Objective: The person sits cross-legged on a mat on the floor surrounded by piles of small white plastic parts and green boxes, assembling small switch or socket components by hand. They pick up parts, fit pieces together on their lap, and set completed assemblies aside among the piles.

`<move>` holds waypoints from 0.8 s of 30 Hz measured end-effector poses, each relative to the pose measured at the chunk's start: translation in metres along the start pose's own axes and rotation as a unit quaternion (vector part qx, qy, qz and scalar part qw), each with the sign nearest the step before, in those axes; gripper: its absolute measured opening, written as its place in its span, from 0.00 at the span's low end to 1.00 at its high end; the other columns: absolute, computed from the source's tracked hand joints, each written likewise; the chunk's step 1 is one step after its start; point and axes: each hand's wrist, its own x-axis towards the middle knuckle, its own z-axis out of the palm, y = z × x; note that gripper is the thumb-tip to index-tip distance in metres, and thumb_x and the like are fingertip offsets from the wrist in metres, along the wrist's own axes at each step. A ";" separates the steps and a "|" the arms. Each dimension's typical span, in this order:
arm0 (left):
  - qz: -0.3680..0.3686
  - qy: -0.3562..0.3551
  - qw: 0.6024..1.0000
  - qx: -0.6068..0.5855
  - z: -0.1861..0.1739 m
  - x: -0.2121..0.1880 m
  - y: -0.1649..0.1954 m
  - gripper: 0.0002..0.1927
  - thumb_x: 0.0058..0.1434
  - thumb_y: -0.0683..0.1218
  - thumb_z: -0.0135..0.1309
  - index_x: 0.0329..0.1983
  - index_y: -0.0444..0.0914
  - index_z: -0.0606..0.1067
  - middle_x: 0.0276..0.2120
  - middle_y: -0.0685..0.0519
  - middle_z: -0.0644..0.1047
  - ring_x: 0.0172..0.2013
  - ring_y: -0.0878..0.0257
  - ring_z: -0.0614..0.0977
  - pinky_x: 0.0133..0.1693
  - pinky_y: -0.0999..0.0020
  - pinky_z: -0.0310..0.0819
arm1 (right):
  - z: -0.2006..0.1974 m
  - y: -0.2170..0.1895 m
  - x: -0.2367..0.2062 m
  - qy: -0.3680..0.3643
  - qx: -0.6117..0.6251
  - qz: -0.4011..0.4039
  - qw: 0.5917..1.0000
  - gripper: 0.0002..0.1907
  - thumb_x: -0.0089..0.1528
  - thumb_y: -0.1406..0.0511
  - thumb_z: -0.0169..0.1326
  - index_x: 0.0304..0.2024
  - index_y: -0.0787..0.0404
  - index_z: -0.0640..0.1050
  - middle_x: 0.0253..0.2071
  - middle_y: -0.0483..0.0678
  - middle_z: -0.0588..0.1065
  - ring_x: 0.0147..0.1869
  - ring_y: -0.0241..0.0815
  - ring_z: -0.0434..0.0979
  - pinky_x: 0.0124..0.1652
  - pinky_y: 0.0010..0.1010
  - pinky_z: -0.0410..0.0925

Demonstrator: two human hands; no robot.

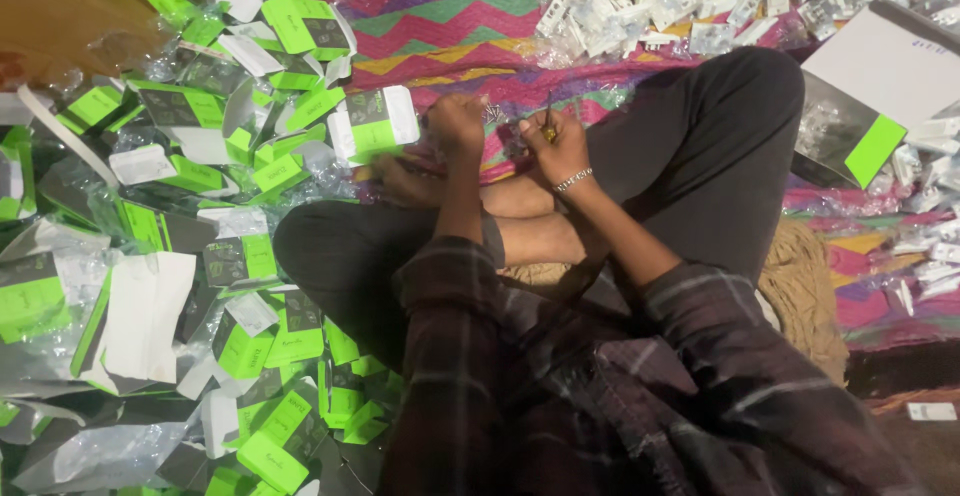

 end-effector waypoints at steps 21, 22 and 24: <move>0.142 0.110 0.797 -0.577 -0.133 -0.073 -0.075 0.16 0.72 0.54 0.57 0.52 0.38 0.71 0.41 0.53 0.76 0.42 0.63 0.77 0.46 0.61 0.74 | -0.008 -0.025 0.032 0.099 0.403 0.209 0.885 0.06 0.66 0.64 0.54 0.33 0.56 0.74 0.26 0.42 0.71 0.26 0.34 0.68 0.25 0.26 0.63; 0.009 -0.016 0.486 -0.874 -0.160 -0.081 -0.079 0.09 0.75 0.53 0.55 0.50 0.45 0.74 0.39 0.57 0.77 0.41 0.64 0.76 0.48 0.63 0.73 | 0.002 -0.036 0.019 0.062 0.419 0.212 0.881 0.05 0.65 0.64 0.53 0.35 0.55 0.74 0.26 0.41 0.68 0.26 0.34 0.66 0.26 0.26 0.63; 0.037 0.069 0.294 -0.953 -0.202 -0.096 -0.084 0.29 0.63 0.56 0.56 0.66 0.45 0.71 0.43 0.56 0.79 0.40 0.65 0.75 0.43 0.68 0.71 | 0.032 -0.055 -0.016 -0.171 0.489 0.162 0.840 0.06 0.63 0.67 0.56 0.43 0.56 0.75 0.40 0.43 0.73 0.46 0.41 0.74 0.49 0.38 0.70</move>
